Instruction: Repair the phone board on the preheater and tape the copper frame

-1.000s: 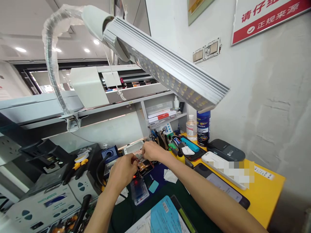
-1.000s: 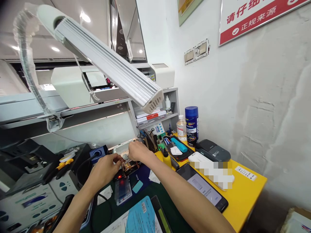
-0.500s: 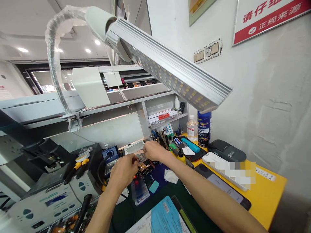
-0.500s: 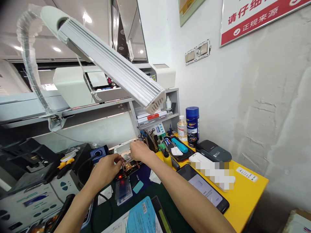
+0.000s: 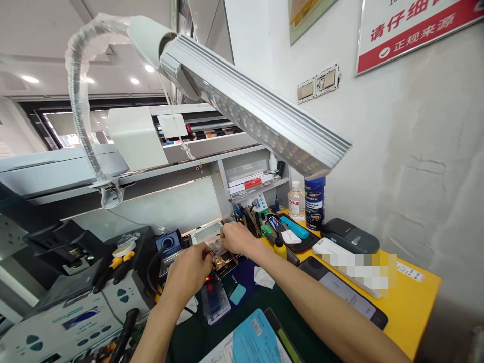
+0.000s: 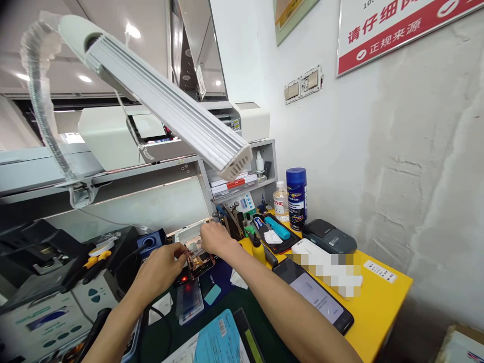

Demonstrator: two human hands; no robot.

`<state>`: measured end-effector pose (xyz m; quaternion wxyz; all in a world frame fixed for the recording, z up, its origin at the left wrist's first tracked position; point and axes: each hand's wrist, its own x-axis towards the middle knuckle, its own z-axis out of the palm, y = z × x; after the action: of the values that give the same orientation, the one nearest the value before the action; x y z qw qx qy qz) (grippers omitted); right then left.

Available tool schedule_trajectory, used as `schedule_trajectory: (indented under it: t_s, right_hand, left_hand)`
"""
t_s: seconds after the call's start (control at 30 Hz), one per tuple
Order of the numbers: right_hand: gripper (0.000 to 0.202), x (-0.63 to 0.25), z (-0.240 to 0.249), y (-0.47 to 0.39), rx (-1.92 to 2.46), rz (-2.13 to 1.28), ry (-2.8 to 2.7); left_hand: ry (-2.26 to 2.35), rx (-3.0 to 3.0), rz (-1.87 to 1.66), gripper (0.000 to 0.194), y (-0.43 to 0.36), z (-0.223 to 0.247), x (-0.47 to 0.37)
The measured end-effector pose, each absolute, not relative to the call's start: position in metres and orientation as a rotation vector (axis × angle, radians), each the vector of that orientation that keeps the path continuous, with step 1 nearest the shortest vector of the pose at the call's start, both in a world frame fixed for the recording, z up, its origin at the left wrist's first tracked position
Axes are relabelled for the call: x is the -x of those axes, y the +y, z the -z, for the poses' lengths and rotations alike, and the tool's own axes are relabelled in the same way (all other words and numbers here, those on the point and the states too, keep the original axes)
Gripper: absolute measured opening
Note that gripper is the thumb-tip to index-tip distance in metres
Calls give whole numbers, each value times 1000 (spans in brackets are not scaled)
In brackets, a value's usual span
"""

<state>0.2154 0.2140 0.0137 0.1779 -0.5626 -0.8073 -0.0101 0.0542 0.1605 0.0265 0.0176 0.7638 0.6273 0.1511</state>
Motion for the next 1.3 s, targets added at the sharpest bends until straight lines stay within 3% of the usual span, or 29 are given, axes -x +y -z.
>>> schedule_trajectory:
  t_s: [0.57,1.3]
  right_hand:
    - [30,-220,-17,222,1729,10,-2205]
    - [27,-219,-15,223,1715,-12,-2229]
  left_hand:
    - [1952,-2396,-466,23,161,-25,-54]
    - [1935,-2412,-448,25,158,-27,-56]
